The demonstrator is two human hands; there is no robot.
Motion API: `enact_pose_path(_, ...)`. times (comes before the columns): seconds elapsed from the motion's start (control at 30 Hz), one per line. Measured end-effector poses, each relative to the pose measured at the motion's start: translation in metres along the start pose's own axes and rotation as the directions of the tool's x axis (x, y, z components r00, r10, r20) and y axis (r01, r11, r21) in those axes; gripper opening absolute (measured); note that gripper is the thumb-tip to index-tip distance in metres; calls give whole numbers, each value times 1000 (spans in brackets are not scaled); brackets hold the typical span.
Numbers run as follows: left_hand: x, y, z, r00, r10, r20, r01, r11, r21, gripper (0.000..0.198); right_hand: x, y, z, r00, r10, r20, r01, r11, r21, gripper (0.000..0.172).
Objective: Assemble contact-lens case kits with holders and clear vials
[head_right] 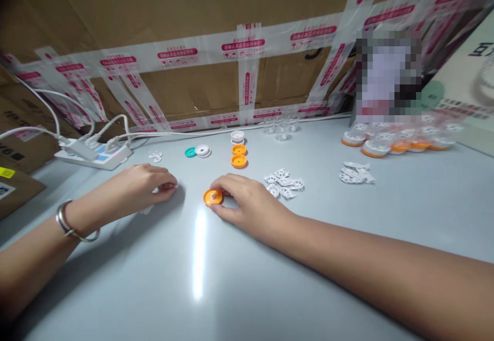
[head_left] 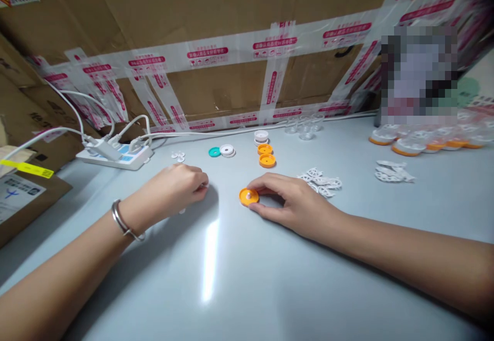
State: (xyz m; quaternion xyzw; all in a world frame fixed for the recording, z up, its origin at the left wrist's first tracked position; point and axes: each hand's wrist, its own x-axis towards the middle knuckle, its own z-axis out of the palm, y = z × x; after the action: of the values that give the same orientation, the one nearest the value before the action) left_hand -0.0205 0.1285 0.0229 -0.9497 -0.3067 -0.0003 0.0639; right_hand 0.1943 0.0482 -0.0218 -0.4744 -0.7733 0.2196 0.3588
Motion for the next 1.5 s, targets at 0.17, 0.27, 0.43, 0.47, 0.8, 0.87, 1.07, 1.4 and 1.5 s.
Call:
enact_pose_path(0.17, 4, 8, 7, 999, 26, -20, -22, 983, 183, 18, 0, 0, -1, 1000, -16, 6, 16, 1000, -22, 10)
enact_pose_path(0.27, 4, 13, 12, 989, 59, -135, -42, 991, 126, 17, 0, -1, -1, 1000, 14, 12, -13, 1000, -7, 11)
enact_pose_path(0.43, 1, 29, 15, 908, 229, -350, -249, 968, -13, 19, 1, 0, 0, 1000, -11, 12, 11, 1000, -24, 9)
enact_pose_path(0.47, 1, 32, 15, 897, 260, -358, -283, 959, -13, 19, 2, 0, 0, 1000, -29, 11, 29, 999, -31, 8)
enact_pose_path(0.8, 4, 36, 23, 878, 306, -367, -315, 948, 38, 18, 0, 2, 2, 988, -150, 43, 155, 971, -184, 13)
enact_pose_path(0.87, 4, 36, 24, 871, 313, -378, -327, 945, 29, 16, 0, 2, 2, 986, -159, 57, 167, 964, -206, 14)
enact_pose_path(1.07, 4, 37, 24, 892, 300, -339, -343, 936, -74, 17, -1, 1, 1, 986, -158, 58, 167, 961, -219, 15)
enact_pose_path(1.4, -4, 5, -23, 989, -22, -147, -26, 947, -320, 15, -1, -1, -1, 996, -80, 51, 86, 987, -139, 10)
enact_pose_path(1.5, -12, -15, -32, 988, -58, 144, 93, 963, -252, 13, -1, -4, -2, 998, -37, 53, 43, 991, -125, 8)
